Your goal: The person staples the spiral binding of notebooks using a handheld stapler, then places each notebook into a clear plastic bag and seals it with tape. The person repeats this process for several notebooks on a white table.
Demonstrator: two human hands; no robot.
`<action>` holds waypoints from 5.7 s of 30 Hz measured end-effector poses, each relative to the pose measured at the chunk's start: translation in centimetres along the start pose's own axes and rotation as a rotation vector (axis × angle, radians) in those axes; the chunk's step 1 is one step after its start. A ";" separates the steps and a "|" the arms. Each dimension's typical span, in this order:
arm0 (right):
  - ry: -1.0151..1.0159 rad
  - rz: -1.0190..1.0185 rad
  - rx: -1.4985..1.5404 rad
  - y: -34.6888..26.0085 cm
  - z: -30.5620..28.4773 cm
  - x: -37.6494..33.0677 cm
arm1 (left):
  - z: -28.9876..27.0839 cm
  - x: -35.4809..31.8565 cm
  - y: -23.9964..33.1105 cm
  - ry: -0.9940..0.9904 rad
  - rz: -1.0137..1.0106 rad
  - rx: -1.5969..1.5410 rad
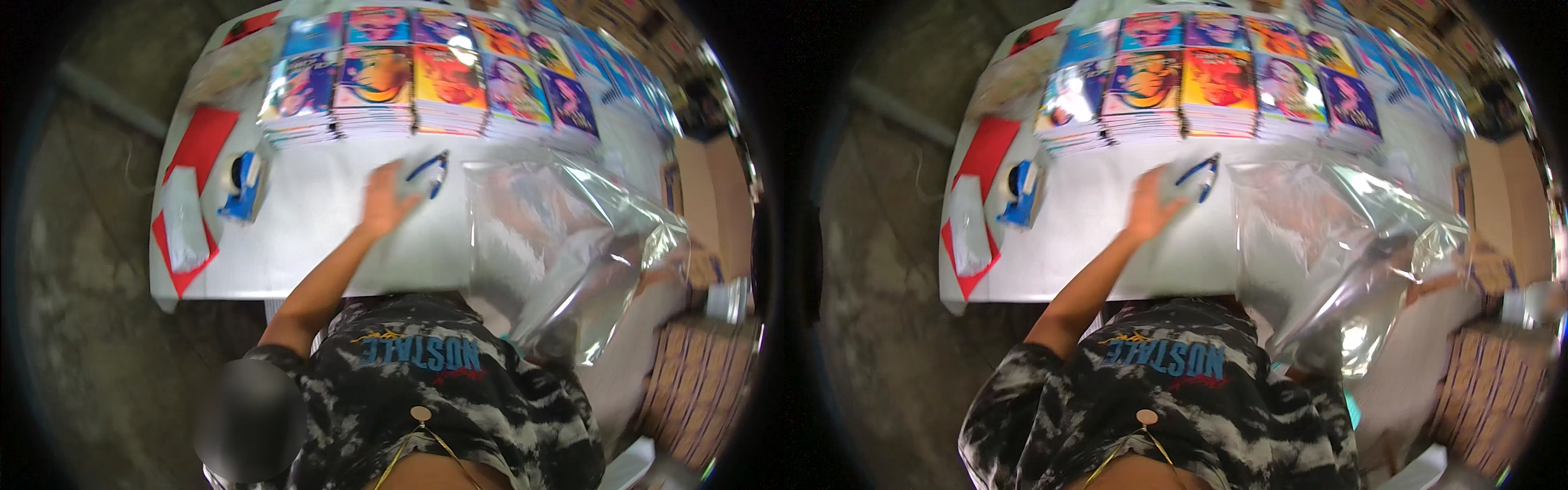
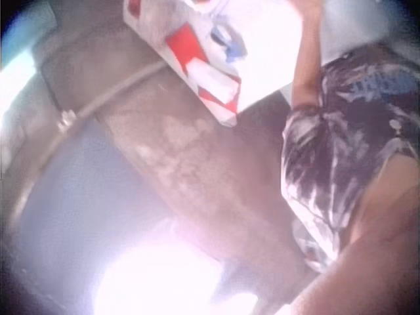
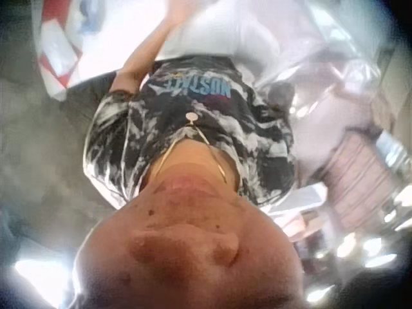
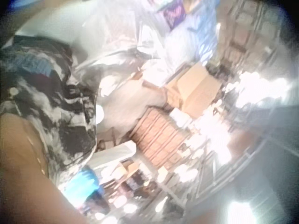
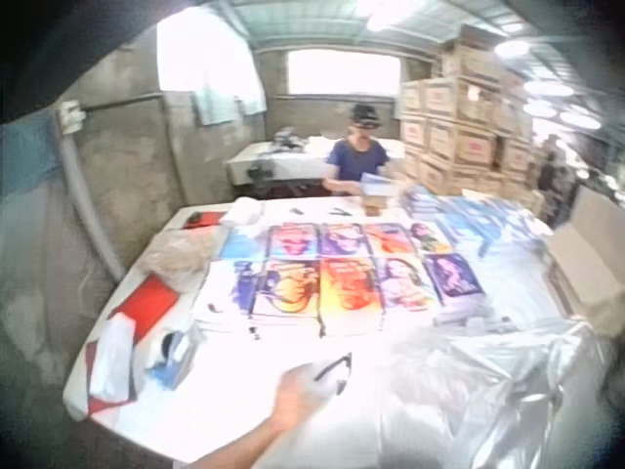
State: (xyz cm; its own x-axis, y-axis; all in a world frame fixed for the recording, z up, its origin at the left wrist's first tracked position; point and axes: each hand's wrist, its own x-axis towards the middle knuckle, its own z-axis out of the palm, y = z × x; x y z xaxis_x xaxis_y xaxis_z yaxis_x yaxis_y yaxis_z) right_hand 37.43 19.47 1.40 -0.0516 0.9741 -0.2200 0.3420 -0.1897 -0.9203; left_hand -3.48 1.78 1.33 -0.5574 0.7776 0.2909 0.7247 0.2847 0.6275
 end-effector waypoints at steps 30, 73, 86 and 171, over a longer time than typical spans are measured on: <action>-0.454 -0.007 0.330 -7.1 15.5 5.5 | -15.6 -6.6 -10.9 1.050 -0.387 0.447; -0.733 0.646 0.734 1.5 15.7 -8.6 | -3.9 -5.5 -0.7 -0.493 0.062 0.292; -0.461 0.634 0.801 -1.0 17.8 -11.6 | -0.8 2.0 3.2 -0.163 0.344 0.149; -1.037 -0.068 0.411 -17.2 24.9 -8.4 | -8.1 -2.3 9.1 -0.042 -0.455 -0.620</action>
State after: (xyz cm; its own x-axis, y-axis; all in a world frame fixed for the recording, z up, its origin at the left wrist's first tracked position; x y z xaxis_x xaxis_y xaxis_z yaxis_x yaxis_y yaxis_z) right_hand 8.58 11.47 11.05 -0.8819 0.4463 -0.1517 -0.0176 -0.3528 -0.9355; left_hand 1.15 -1.96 12.22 -0.7216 0.6830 -0.1129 0.0609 0.2251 0.9724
